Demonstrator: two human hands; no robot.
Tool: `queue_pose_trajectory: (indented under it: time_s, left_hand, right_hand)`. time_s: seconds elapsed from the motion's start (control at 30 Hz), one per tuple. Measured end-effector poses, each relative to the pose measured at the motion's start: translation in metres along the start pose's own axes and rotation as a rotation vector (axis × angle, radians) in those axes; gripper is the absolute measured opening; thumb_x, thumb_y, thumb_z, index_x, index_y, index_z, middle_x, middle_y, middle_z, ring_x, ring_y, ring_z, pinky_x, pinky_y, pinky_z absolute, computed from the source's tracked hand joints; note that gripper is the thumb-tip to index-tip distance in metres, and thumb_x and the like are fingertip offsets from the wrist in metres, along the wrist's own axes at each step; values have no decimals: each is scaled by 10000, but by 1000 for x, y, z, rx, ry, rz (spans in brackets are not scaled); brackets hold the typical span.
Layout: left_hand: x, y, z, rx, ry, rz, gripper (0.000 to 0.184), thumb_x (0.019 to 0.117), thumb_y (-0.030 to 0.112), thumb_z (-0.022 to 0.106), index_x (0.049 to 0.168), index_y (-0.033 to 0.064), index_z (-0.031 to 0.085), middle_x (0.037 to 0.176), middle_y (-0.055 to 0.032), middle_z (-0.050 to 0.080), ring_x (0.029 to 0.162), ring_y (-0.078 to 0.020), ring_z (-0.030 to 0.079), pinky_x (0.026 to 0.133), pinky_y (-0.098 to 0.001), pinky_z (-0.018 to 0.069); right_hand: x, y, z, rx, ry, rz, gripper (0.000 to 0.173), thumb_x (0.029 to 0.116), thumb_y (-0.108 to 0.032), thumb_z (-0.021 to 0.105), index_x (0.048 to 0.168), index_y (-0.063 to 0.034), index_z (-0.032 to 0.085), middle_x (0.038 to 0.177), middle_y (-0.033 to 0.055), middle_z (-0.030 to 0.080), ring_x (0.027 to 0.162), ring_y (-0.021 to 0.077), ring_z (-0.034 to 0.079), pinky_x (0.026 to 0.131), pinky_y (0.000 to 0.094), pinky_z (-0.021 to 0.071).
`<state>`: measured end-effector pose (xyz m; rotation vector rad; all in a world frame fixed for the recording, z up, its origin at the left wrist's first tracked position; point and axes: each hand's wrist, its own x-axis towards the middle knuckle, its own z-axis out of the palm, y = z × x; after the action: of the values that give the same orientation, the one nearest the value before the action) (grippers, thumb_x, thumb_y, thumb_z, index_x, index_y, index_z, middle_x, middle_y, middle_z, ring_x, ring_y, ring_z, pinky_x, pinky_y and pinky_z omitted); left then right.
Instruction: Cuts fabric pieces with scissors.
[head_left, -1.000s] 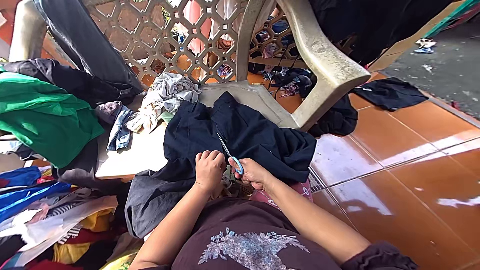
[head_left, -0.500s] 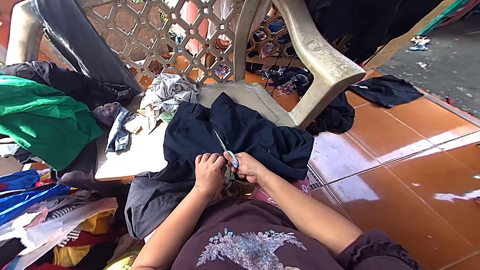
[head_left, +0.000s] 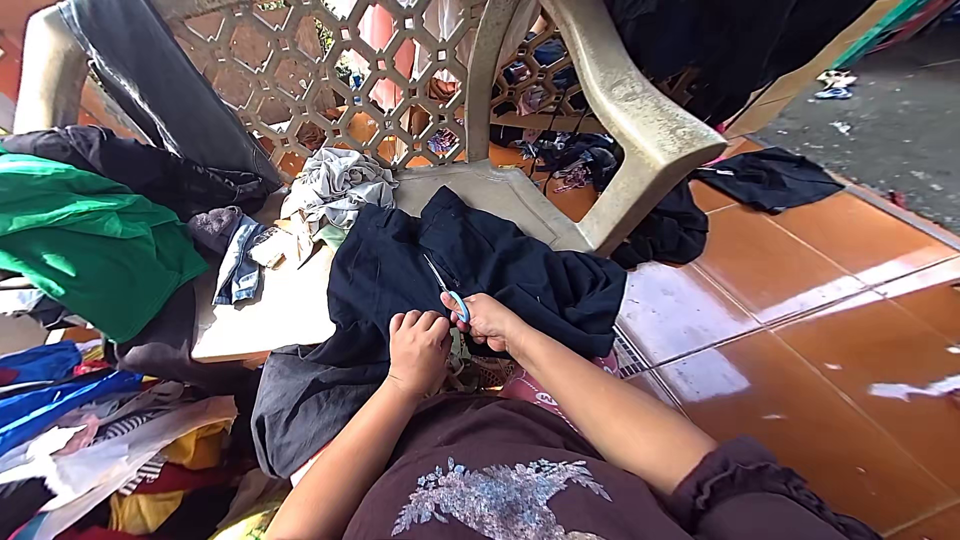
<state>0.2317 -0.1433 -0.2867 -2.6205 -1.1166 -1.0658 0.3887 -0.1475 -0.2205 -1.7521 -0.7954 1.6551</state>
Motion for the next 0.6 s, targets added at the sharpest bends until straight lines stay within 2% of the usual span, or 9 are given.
queue_pose_trajectory:
  time_s: [0.1,0.13,0.2,0.3,0.37,0.47,0.53,0.6]
  left_hand:
    - [6,2,-6,-9,-88,-112,151,884,169,614,773,103,694,887,-46,752,887,-257,717,816,-481,511]
    - [14,3,-12,-34,-180,-196,173,901,182,608,838,64,717,926,-88,751,930,-297,714,847,-515,503]
    - [37,2,-24,-95,-365,-360,299,955,248,582,1060,8,725,1082,-162,734,1068,-356,679,957,-555,462]
    - [67,-6,-27,-90,-597,-451,483,993,397,584,1287,18,637,1277,-186,658,1213,-350,607,1028,-524,437]
    - [81,-8,-22,-69,-750,-476,570,982,431,605,1377,23,561,1366,-202,590,1280,-358,560,1045,-520,441]
    - [91,-11,-14,-73,-781,-519,505,1000,366,588,1358,11,560,1356,-210,594,1267,-360,575,1040,-517,457]
    - [95,-13,-11,-90,-784,-544,385,1043,247,498,1339,14,577,1327,-201,627,1269,-340,589,1056,-505,455]
    - [97,-16,-9,-114,-787,-585,360,1059,165,430,1353,24,582,1333,-187,637,1285,-322,591,1075,-492,453]
  right_hand:
    - [-1,2,0,11,8,9,392,1068,-416,509,840,-100,555,591,-60,486,383,0,326,367,159,254]
    - [-1,1,-1,6,8,15,392,1068,-419,507,843,-102,555,594,-60,489,385,-2,328,367,159,255]
    - [-3,1,-2,-8,5,23,384,1068,-420,506,859,-101,557,600,-62,496,385,-6,328,367,156,255]
    - [-5,-2,-4,-17,-10,22,383,1065,-425,511,860,-105,558,601,-63,506,382,-8,319,368,155,252]
    - [-6,-4,-6,-12,-20,16,389,1065,-426,510,849,-106,563,596,-65,503,381,-8,313,366,156,245]
    - [-6,-6,-8,-11,-15,12,395,1061,-430,518,836,-109,565,584,-66,510,376,-10,320,362,156,244]
    - [-5,-6,-7,-12,-15,22,409,1060,-442,515,830,-108,568,584,-62,516,374,-8,321,361,157,242]
    - [-4,-7,-7,0,-21,43,443,1058,-471,502,810,-110,565,574,-59,511,371,-6,330,359,156,245]
